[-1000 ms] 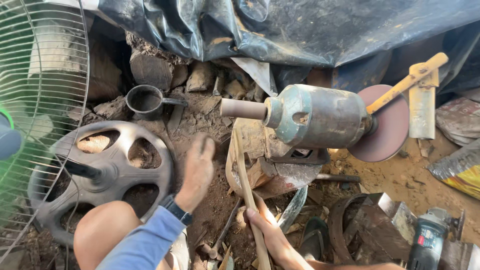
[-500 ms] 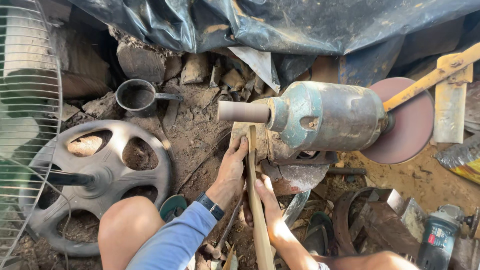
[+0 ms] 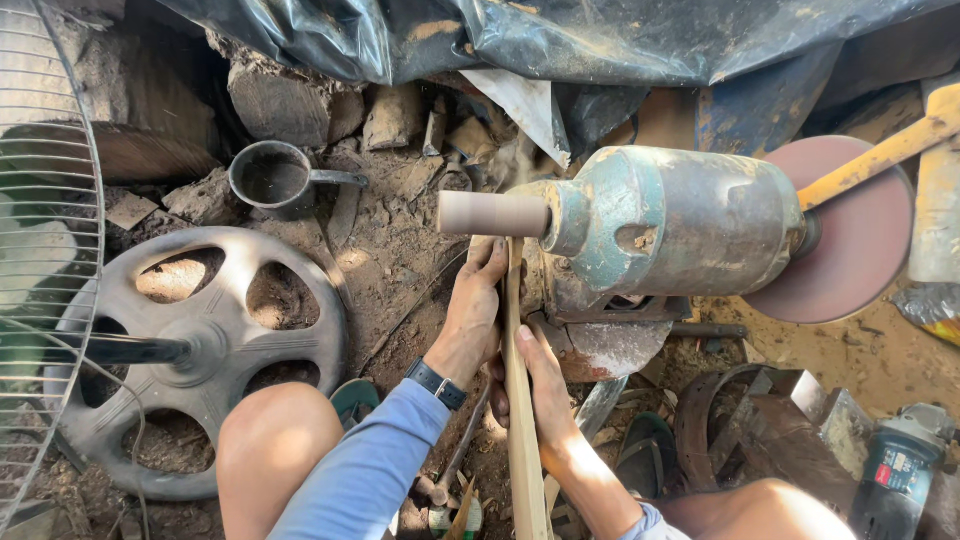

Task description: The person marks a curved wooden piece with a pencil, then uses a bench grinder and a cylindrical sanding attachment to shape and smooth the wood. The person repeatedly rotates and repositions the wood against the spinning tools to refine its contours.

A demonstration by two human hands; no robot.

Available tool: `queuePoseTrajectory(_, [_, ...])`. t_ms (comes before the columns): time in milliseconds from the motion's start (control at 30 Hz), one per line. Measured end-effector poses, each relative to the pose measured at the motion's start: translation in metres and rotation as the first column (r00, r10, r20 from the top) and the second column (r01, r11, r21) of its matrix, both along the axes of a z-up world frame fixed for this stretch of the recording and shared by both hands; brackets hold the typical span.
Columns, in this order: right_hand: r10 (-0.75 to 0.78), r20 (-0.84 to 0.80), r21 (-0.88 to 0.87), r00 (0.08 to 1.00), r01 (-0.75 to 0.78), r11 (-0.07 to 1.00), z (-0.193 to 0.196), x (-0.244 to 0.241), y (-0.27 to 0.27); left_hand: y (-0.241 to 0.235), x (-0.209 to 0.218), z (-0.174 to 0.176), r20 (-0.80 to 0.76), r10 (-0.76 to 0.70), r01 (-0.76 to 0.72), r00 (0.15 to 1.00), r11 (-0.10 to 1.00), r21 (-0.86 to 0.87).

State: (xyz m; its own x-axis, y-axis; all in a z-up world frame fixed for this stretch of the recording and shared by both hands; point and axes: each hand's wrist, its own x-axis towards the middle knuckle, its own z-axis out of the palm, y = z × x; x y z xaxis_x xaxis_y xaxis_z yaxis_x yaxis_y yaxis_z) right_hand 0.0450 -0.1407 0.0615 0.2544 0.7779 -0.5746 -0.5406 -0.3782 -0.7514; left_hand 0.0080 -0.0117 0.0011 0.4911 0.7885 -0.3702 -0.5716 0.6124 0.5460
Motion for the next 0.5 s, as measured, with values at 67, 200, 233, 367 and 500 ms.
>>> queuePoseTrajectory(67, [-0.001, 0.021, -0.010, 1.000, 0.001, 1.000, 0.004, 0.002, 0.004, 0.004, 0.002, 0.006, 0.008, 0.003, -0.003, 1.000, 1.000, -0.007])
queuePoseTrajectory(200, [-0.014, 0.042, -0.022, 0.999, 0.014, 1.000, 0.013, 0.003, 0.012, 0.014, 0.004, 0.014, -0.031, 0.004, -0.004, 1.000, 1.000, -0.005])
queuePoseTrajectory(233, [-0.014, 0.044, -0.021, 0.999, 0.015, 1.000, 0.014, 0.003, 0.014, 0.016, 0.005, 0.014, -0.050, 0.002, -0.001, 0.999, 1.000, 0.001])
queuePoseTrajectory(367, [-0.017, 0.059, -0.048, 0.998, 0.020, 0.999, 0.017, 0.005, 0.022, 0.024, 0.009, 0.007, -0.047, 0.012, -0.012, 0.999, 1.000, 0.002])
queuePoseTrajectory(500, [-0.021, 0.058, -0.082, 0.998, 0.026, 0.996, 0.019, 0.008, 0.028, 0.032, 0.015, 0.002, -0.041, 0.036, -0.038, 0.998, 0.998, -0.041])
